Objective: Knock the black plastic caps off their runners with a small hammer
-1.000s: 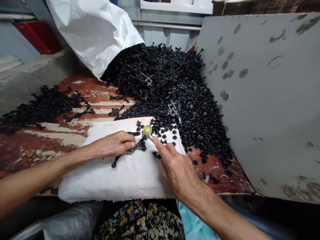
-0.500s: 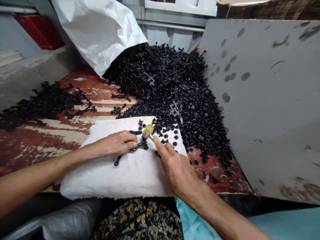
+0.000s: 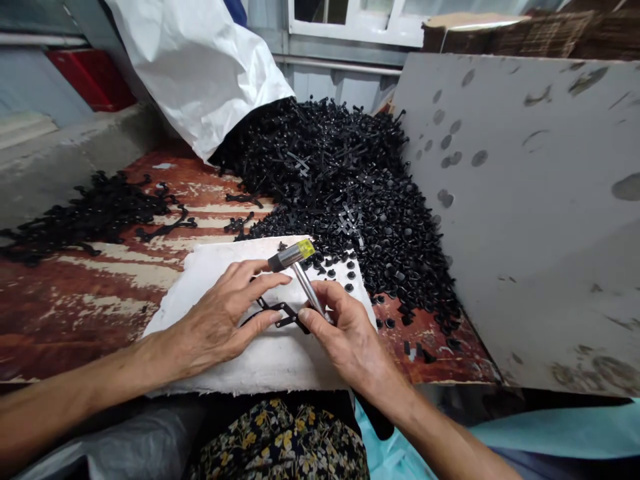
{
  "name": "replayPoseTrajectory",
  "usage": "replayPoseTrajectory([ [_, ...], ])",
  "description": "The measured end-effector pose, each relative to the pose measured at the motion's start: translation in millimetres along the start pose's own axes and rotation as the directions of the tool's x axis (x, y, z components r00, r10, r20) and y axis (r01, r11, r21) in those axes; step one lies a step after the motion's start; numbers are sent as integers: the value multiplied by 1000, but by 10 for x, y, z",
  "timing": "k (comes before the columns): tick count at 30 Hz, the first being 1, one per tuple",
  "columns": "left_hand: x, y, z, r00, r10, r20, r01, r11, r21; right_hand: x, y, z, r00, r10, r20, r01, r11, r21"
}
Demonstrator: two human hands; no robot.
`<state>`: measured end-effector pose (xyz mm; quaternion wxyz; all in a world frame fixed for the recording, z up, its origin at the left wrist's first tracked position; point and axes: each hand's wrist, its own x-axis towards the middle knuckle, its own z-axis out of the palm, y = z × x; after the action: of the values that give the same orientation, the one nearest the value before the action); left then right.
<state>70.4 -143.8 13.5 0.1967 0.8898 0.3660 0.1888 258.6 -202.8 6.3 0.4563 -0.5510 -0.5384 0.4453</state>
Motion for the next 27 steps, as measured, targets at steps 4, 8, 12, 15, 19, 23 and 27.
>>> replayPoseTrajectory([
  [4,-173,-57,42,945,-309,-109,251,895,-368,-125,-12,24,992,36,-117,-29,997,66],
  [8,-175,-57,-8,911,-365,191,410,766,-494,-168,25,89,989,10,-145,-1,998,60],
  [12,-105,-49,43,899,-301,319,438,636,-635,-221,36,152,995,-36,-94,37,999,4],
  [15,-85,-50,78,860,-336,385,510,520,-685,-298,37,77,995,-76,-67,63,982,-178],
  [19,-85,-64,25,815,-393,425,575,459,-678,-415,129,-193,930,-364,-49,263,754,-602],
  [23,-54,-81,-14,794,-394,462,604,434,-668,-514,245,-379,904,-416,94,305,474,-826],
  [27,10,-51,16,767,-428,477,635,398,-662,-456,248,-347,925,-353,139,277,379,-883],
])
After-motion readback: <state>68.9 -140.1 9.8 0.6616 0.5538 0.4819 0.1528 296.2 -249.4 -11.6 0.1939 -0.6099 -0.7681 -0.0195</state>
